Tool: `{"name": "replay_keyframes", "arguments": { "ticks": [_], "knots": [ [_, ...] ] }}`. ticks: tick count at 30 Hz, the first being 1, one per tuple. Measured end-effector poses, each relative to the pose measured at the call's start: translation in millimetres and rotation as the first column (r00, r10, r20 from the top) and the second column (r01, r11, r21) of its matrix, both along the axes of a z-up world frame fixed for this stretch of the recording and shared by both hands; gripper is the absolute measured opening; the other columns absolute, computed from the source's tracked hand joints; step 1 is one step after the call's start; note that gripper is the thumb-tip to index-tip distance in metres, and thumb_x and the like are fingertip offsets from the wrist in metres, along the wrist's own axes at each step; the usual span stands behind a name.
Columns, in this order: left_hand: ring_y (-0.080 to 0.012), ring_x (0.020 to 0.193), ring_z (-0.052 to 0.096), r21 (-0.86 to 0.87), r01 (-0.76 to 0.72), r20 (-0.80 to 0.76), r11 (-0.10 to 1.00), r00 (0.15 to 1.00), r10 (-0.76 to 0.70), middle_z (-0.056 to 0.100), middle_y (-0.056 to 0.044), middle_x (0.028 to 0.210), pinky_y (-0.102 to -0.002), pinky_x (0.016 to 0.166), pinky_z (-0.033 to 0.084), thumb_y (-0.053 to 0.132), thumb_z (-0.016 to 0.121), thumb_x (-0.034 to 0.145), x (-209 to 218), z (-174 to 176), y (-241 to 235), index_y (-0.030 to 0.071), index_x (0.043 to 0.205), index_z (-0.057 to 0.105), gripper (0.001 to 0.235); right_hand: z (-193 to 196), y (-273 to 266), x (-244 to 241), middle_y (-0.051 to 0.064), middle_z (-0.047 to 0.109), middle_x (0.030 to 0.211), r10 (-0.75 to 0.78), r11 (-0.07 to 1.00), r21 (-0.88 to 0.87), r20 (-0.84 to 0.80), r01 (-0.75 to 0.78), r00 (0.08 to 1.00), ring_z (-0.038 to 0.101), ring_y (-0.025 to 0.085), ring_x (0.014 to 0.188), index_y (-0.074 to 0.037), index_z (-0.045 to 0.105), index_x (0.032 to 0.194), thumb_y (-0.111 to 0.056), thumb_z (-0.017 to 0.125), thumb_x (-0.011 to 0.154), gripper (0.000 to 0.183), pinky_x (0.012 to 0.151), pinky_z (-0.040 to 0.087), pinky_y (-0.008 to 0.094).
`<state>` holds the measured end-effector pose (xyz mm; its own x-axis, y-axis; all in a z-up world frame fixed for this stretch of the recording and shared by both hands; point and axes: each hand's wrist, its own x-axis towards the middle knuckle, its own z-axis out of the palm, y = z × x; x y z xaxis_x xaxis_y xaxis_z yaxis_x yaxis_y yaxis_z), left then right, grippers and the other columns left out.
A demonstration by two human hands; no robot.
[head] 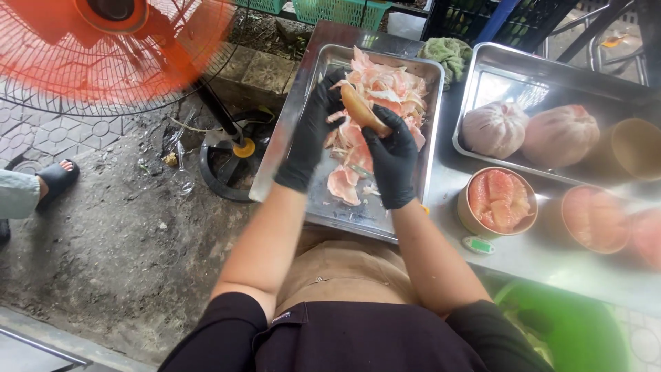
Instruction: Peeling the inner skin off pomelo segments and placing the fruit into containers.
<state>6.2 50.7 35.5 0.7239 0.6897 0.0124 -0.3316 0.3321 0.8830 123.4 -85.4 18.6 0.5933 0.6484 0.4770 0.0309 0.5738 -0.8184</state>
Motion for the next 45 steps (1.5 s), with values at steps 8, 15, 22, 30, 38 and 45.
{"name": "replay_keyframes", "arguments": {
  "ticks": [8,15,22,30,38,45],
  "knots": [
    [-0.0229,0.122,0.056,-0.169,-0.121,0.508,0.978,0.84,0.192,0.053,-0.014,0.146,-0.037,0.107,0.048,0.024,0.044,0.116,34,-42,-35,0.01,0.161,0.039,0.048,20,-6,-3,0.005,0.069,0.115,-0.217,0.91,-0.156,0.61,0.384,0.762,0.065,0.018,0.105,-0.005,0.075,0.113,-0.004,0.084,0.088,0.027,0.089,0.051,0.032],
    [-0.0189,0.14,0.05,0.081,-0.262,0.315,0.962,0.922,0.225,0.052,-0.01,0.154,-0.034,0.119,0.039,0.022,0.047,0.114,29,-42,-39,0.004,0.152,0.05,0.042,-21,3,41,0.0,0.076,0.101,0.173,0.897,-0.437,0.217,-0.063,0.961,0.064,0.005,0.09,-0.003,0.077,0.111,-0.009,0.078,0.097,0.015,0.082,0.052,0.024],
    [-0.0237,0.133,0.051,-0.302,0.069,0.423,0.951,0.904,0.068,0.052,-0.012,0.146,-0.037,0.115,0.039,0.033,0.044,0.113,34,-49,-41,0.006,0.154,0.047,0.049,21,-5,-7,0.004,0.069,0.093,-0.09,0.892,-0.367,0.428,0.264,0.899,0.064,0.013,0.079,-0.004,0.068,0.116,-0.008,0.073,0.095,0.023,0.066,0.05,0.028],
    [-0.0138,0.1,0.058,0.394,-0.444,0.094,0.805,0.89,0.445,0.066,-0.007,0.131,-0.027,0.089,0.049,0.036,0.046,0.113,38,-25,-55,0.003,0.143,0.058,0.046,-1,5,-11,0.012,0.068,0.098,-0.255,0.901,-0.145,0.586,0.41,0.769,0.067,0.024,0.091,-0.003,0.065,0.109,-0.001,0.065,0.1,0.009,0.083,0.053,0.034],
    [-0.011,0.105,0.06,0.09,-0.335,0.203,0.938,0.928,0.312,0.068,-0.005,0.116,-0.028,0.093,0.051,0.034,0.051,0.115,50,-92,-1,-0.004,0.132,0.067,0.045,-26,12,24,0.005,0.069,0.11,0.264,0.939,-0.083,-0.451,-0.335,0.853,0.065,0.016,0.104,-0.002,0.067,0.119,-0.008,0.063,0.106,0.015,0.093,0.052,0.03],
    [-0.0133,0.121,0.062,-0.305,0.32,0.523,0.897,0.843,-0.123,0.064,-0.006,0.135,-0.027,0.108,0.048,0.037,0.051,0.109,46,-61,6,-0.002,0.144,0.055,0.053,13,-2,33,0.007,0.07,0.123,0.472,0.793,0.115,-0.737,-0.599,0.483,0.068,0.018,0.115,-0.005,0.064,0.129,-0.017,0.064,0.098,0.034,0.104,0.053,0.034]
  ]
}}
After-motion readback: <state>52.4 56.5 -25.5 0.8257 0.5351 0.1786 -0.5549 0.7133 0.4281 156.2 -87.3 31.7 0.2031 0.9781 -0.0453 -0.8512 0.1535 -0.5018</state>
